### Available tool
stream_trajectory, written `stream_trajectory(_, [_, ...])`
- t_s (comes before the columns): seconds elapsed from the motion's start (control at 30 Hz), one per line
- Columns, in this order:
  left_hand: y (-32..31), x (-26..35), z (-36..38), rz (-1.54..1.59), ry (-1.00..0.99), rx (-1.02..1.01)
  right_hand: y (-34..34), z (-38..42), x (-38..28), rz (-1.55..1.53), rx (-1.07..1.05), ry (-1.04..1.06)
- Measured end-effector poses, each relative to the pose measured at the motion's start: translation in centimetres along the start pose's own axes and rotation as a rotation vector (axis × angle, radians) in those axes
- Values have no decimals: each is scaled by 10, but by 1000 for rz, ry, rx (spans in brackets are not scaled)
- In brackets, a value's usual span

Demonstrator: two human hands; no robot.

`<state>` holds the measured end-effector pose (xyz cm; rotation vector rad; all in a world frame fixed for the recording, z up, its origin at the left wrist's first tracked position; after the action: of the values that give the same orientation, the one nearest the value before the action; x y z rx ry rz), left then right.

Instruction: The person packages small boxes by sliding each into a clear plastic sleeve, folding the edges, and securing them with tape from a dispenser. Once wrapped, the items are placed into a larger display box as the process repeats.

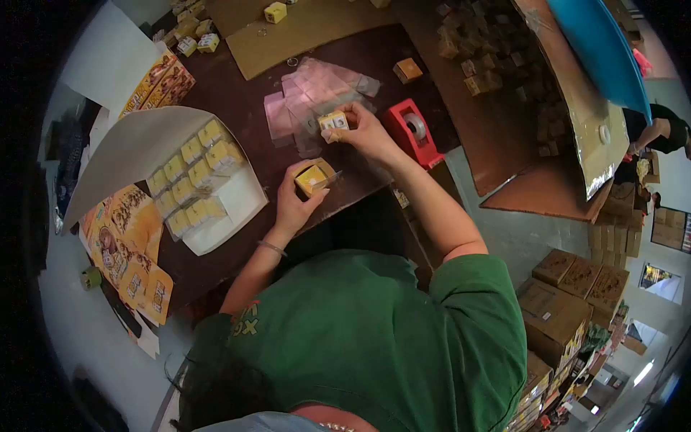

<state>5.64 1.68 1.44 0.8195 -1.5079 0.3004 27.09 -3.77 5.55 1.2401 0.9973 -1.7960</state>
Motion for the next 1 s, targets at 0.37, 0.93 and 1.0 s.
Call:
stream_trajectory(0.37, [12, -2, 31, 7, -4, -172, -23, 76, 22, 916, 139, 659])
stream_trajectory(0.93, [10, -4, 26, 12, -22, -186, -14, 73, 24, 849, 22, 510])
stream_trajectory(1.0, [10, -1, 24, 13, 2, -226, -10, 65, 22, 801, -7, 377])
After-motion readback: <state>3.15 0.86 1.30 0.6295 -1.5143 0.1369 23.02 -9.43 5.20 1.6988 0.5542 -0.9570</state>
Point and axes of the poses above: each hand's wrist, its own z-axis away from the middle knuckle, its own y-axis out of the back of the hand, x = y × z, the point moved 2 cm from there along -z, towards the middle knuckle, and after that the axes turned 10 degrees about -z, right-handed, at the moved point
